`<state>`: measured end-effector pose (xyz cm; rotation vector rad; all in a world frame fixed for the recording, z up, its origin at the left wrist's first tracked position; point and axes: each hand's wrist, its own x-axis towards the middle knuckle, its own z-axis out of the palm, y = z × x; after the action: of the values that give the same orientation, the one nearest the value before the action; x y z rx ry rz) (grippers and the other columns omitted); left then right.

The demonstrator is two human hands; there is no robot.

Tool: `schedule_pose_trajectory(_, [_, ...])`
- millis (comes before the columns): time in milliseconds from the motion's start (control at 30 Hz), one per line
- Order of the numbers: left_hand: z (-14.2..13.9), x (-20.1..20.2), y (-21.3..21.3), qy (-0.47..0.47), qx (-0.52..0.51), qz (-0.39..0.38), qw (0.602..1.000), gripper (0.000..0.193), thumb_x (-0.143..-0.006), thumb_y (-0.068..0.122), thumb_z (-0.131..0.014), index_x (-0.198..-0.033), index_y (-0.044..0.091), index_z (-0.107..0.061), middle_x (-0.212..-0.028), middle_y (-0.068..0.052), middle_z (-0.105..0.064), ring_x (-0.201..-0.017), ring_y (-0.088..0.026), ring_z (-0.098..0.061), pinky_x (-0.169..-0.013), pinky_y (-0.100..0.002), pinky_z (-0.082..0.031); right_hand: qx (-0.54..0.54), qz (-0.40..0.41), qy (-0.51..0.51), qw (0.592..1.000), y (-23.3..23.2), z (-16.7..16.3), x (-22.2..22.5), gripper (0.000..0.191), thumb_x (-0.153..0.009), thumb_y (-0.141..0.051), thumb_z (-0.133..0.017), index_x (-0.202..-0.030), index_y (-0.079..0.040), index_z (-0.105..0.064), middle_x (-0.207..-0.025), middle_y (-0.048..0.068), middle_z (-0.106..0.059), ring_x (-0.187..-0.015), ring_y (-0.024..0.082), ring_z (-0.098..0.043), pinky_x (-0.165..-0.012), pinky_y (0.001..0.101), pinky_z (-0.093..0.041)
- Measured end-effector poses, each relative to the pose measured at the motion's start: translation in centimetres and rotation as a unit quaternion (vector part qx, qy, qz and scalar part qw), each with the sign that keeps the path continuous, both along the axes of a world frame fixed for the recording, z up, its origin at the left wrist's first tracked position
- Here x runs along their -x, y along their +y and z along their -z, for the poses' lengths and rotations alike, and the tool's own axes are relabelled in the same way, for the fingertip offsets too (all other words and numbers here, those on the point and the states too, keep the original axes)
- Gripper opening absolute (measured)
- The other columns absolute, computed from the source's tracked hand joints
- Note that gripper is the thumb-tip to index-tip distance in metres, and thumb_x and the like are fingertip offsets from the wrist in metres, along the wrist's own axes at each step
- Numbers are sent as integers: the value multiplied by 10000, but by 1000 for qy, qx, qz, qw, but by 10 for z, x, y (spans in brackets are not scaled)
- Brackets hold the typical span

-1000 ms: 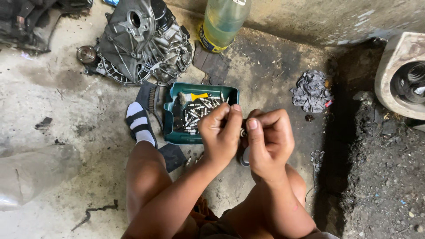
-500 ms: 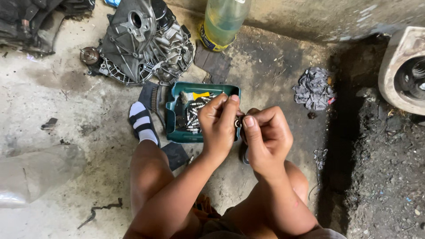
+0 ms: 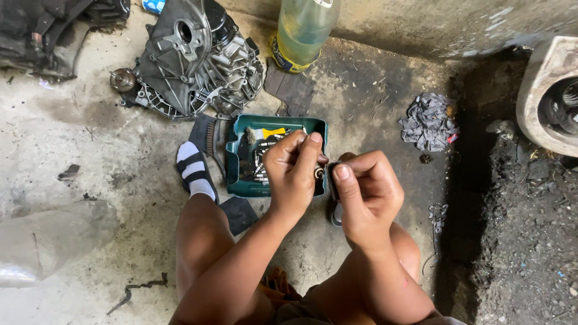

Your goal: The person sits on the floor and cleans spark plugs one by one using a small wire brush. They scrub the threaded and tip areas of each plug, then place the cleaned plugs into a green plastic tray. The person repeats this process for multiple spark plugs.

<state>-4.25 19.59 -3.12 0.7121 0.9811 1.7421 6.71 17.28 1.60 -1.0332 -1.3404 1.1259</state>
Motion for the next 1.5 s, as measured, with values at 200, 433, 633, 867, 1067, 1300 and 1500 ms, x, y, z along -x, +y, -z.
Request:
schedule_pose_trajectory(200, [0, -5, -3, 40, 10, -4, 999, 347, -1049, 101, -611, -721, 70, -503, -647, 61, -506, -603, -7, -454, -547, -212, -370, -22, 27, -16, 999, 1, 4, 5, 103, -1053, 36, -618, -1009, 1, -532, -934, 46, -635, -798, 46, -528, -715, 204, -446])
schedule_pose_trajectory(433, [4, -9, -4, 24, 5, -31, 999, 367, -1053, 82, -600, -707, 88, -475, -646, 84, -463, -605, -7, -386, -530, -248, -313, -40, 16, -20, 999, 1, 4, 8, 112, -1056, 51, -618, -1014, 7, -524, -921, 52, -613, -809, 56, -516, -724, 208, -435])
schedule_pose_trajectory(633, [5, -10, -4, 6, -3, -36, 999, 369, -1063, 75, -599, -722, 92, -458, -663, 76, -476, -619, -22, -425, -555, -263, -348, -54, 16, -30, 998, 1, 7, 10, 118, -1073, 55, -602, -1022, 8, -507, -890, 55, -579, -779, 55, -477, -700, 215, -406])
schedule_pose_trajectory(867, [5, -11, -3, -11, -24, -34, 999, 331, -1070, 124, -576, -749, 66, -525, -699, 48, -527, -645, -51, -459, -576, -295, -365, -55, 13, -16, 998, 2, 9, 11, 133, -1079, 54, -590, -1020, -5, -487, -883, 47, -586, -733, 48, -476, -666, 215, -402])
schedule_pose_trajectory(1067, [4, -10, -4, 19, 38, -33, 999, 376, -1056, 131, -601, -708, 88, -467, -647, 77, -444, -597, -21, -358, -513, -251, -280, -52, 25, -13, 998, 2, 11, 13, 116, -1079, 41, -589, -1031, -3, -493, -911, 57, -607, -770, 53, -498, -682, 214, -421])
schedule_pose_trajectory(1300, [5, -8, -5, 45, 18, -48, 998, 377, -1064, 121, -605, -715, 93, -465, -659, 85, -425, -614, -16, -351, -536, -236, -279, -52, 34, -18, 998, 4, 11, 14, 119, -1075, 33, -594, -1025, -1, -492, -908, 66, -621, -769, 50, -514, -681, 207, -431])
schedule_pose_trajectory(1500, [5, -7, -2, 26, 34, -58, 997, 350, -1045, 120, -591, -713, 74, -490, -653, 56, -497, -604, -30, -409, -544, -251, -324, -49, 20, 5, 999, 4, 11, 15, 126, -1085, 18, -595, -1026, -7, -487, -900, 52, -600, -767, 50, -509, -683, 208, -429])
